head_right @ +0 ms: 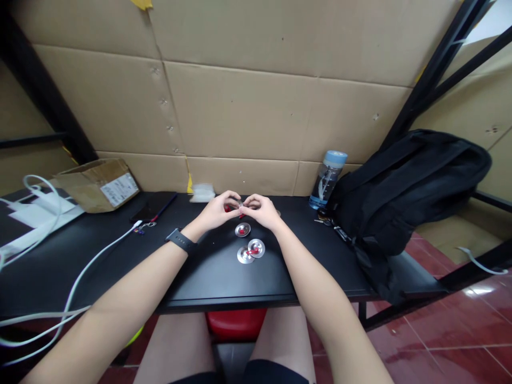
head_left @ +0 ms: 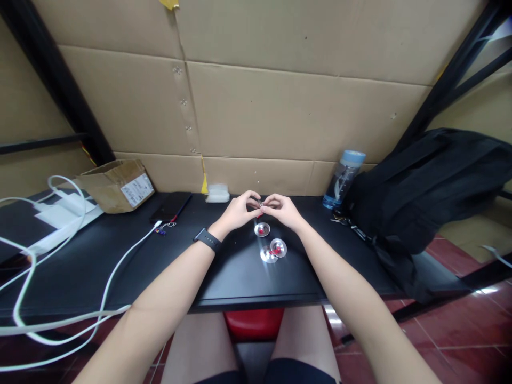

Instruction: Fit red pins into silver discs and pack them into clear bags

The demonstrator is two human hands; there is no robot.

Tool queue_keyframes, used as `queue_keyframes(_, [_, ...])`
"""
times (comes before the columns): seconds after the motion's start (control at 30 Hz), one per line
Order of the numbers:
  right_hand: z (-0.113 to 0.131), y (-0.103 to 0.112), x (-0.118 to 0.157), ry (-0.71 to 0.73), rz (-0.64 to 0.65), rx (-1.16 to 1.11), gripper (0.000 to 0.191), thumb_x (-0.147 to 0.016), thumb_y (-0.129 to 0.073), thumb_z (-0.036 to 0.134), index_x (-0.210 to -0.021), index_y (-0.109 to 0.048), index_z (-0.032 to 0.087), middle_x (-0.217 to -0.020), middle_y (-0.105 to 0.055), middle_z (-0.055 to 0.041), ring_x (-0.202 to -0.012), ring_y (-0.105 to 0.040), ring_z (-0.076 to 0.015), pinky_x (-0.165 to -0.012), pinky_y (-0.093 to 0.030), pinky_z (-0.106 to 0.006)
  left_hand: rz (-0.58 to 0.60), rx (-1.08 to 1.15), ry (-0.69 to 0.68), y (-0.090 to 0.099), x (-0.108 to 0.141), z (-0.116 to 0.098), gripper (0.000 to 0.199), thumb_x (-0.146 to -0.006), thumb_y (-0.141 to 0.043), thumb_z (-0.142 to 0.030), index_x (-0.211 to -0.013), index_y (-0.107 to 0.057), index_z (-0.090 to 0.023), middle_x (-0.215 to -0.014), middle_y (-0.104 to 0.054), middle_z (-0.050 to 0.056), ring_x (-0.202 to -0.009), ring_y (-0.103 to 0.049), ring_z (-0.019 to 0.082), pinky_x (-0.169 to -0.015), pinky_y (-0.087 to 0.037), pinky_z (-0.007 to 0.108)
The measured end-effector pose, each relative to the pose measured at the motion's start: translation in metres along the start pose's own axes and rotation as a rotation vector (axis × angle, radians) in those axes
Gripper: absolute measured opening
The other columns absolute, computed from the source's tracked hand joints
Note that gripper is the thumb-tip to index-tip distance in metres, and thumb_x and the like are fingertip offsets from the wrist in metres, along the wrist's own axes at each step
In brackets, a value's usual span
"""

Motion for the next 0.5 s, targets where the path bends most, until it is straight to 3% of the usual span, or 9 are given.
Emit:
queue_keyframes(0.13, [-0.005, 0.005, -0.002, 0.023, -0.045, 0.088, 0.034, -0.073, -0.082, 0.045, -0.092, -0.064, 0.021, -0.088, -0.076, -0.0040, -0.078, -0.071, -0.0195, -0.077, -0.056, -0.033, -0.007, -0.365, 0.013, 0.002, 0.003, 0.003, 0.040, -0.084, -0.071, -0.024, -0.120, -0.053, -0.023, -0.104, -0.077, 0.007, -0.098, -0.072, 0.025, -0.087, -0.053, 0.038])
queue_keyframes(0.23, [-0.009, 0.012, -0.005, 0.024, -0.101, 0.155, 0.035, -0.073, -0.081, 0.045, -0.092, -0.063, 0.022, -0.088, -0.076, -0.0038, -0.074, -0.068, -0.0175, -0.076, -0.054, -0.032, 0.118, -0.656, -0.037, -0.006, 0.005, 0.006, 0.030, -0.086, -0.059, -0.013, -0.113, -0.065, -0.026, -0.111, -0.075, 0.007, -0.112, -0.065, 0.028, -0.096, -0.046, 0.042])
queue_keyframes(0.33, [-0.007, 0.020, -0.005, 0.020, -0.135, 0.222, 0.037, -0.073, -0.080, 0.046, -0.095, -0.063, 0.022, -0.093, -0.077, -0.0048, -0.075, -0.068, -0.0168, -0.077, -0.054, -0.031, 0.223, -0.741, -0.083, -0.016, 0.006, 0.012, 0.036, -0.091, -0.050, -0.010, -0.110, -0.073, -0.029, -0.112, -0.075, 0.007, -0.117, -0.061, 0.028, -0.098, -0.042, 0.043])
queue_keyframes(0.5, [-0.007, 0.042, -0.003, -0.052, -0.147, 0.561, 0.031, -0.073, -0.078, 0.038, -0.097, -0.066, 0.024, -0.093, -0.078, -0.0027, -0.078, -0.069, -0.0180, -0.077, -0.053, -0.030, 0.212, -0.777, -0.102, -0.019, 0.004, 0.009, 0.017, -0.089, -0.062, -0.019, -0.091, -0.078, -0.026, -0.098, -0.077, 0.007, -0.108, -0.062, 0.027, -0.094, -0.039, 0.040])
Point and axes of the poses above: each hand's wrist, its own x-axis away from the middle knuckle, its own y-axis out of the back of the hand, z = x × y, the point moved 5 cm from there along -x, towards the middle knuckle
